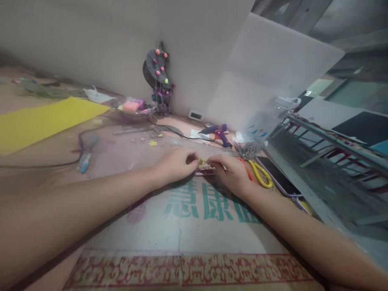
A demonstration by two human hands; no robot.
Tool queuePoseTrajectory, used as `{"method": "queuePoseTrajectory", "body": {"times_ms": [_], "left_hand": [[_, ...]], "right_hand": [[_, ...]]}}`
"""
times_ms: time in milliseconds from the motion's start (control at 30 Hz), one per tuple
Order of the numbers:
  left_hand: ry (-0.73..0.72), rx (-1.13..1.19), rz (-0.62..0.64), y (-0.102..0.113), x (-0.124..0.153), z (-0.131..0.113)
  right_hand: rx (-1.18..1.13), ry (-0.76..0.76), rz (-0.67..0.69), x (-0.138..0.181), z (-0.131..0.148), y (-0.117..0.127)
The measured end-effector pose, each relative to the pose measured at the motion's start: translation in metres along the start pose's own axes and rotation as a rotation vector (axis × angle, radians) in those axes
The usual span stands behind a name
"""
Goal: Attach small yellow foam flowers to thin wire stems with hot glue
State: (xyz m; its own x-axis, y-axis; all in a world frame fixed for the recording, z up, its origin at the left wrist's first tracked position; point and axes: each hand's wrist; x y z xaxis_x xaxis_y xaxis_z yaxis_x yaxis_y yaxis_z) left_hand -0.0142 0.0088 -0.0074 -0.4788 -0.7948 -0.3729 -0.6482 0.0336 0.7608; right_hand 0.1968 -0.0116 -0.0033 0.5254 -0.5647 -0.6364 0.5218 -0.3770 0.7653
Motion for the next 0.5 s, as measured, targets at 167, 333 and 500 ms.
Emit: {"method": "queuePoseTrajectory", "body": {"times_ms": [167, 333, 500], "left_hand": [[-0.063, -0.091, 0.022, -0.0002, 0.0007, -0.0002], [-0.106, -0.139, 0.024, -0.0005, 0.0012, -0.0009], [-0.113, -0.161, 0.021, -0.0004, 0.0014, -0.0016]], "right_hand": [[-0.012, -0.012, 0.042, -0.0001, 0.0020, -0.0023], [0.010, -0.003, 0.038, -0.0018, 0.0044, -0.0024], [0.030, 0.044, 0.084, -0.0026, 0.0039, -0.0019]]}}
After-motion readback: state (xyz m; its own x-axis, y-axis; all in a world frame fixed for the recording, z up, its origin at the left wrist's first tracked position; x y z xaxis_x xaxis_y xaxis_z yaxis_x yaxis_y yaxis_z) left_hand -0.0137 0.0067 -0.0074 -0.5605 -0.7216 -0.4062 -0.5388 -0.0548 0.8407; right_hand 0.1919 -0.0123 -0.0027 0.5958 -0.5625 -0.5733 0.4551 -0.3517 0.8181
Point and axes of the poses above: each hand's wrist, its own x-axis away from the middle knuckle, its own y-axis out of the back of the hand, z = x × y, and after that the axes turned 4 degrees about -x, right-handed
